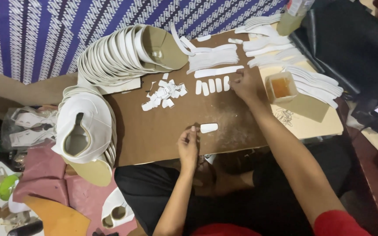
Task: The person sits at a table and repeatedly picks up small white foam pieces, applies glue from a container, and attaches them to larger white shoe components. The person handles the pieces by hand, arranging them in a row on the table as they work.
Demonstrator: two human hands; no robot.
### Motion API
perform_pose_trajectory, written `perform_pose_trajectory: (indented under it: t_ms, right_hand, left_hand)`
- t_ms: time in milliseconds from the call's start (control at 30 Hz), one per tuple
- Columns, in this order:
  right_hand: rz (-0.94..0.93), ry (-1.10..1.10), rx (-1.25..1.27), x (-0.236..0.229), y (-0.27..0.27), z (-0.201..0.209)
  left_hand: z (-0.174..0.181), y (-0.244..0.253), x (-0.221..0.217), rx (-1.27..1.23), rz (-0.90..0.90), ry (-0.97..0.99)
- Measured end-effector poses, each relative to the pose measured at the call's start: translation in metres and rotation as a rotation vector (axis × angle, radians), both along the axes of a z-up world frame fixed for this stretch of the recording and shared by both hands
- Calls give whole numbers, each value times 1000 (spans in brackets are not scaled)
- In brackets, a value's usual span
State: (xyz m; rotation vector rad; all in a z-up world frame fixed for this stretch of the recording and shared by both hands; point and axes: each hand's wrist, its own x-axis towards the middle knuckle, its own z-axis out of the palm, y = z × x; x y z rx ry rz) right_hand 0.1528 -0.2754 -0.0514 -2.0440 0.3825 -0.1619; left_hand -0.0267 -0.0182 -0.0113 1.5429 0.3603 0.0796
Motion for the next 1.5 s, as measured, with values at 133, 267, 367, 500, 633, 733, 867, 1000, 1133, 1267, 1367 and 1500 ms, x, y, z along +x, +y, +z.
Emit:
perform_pose_trajectory:
  t_ms: [133,267,367,500,633,733,867,1000,1133,1267,1367,1500]
  right_hand:
    - [22,-2,-124,7,-3,-2]
    - [-20,-45,-99,5,1,-2]
    - [-28,-37,-102,7,0,-7]
    - [-36,7,-142,-5,11,21]
    - [-18,2,-179,-7,9,26]
    - [24,-6,-241,-31,13,59]
    - [76,-166,-386,-71,17,95]
    - [67,-476,-710,-110,-1,106]
    - [55,-555,-990,-138,-50,110]
    - [-11,-388,-1073,-151,-83,101]
    - [37,-213,-1086,-152,-92,99]
    - [128,163,-1022,-142,-91,110]
  left_hand:
    - [-7,5,0,11,1,-3]
    - [-9,2,-1,-15,13,21]
    - [-14,2,0,-47,13,23]
    - [-18,4,1,-56,0,44]
    - [-8,1,1,-11,0,41]
    - [12,-1,4,268,-67,6]
    - [17,9,17,598,-377,-333]
    - [18,21,31,673,-609,-330]
    - [11,26,41,699,-659,-337]
    - [11,28,41,706,-658,-338]
    - [4,29,44,715,-645,-300]
    - [10,28,42,679,-630,-240]
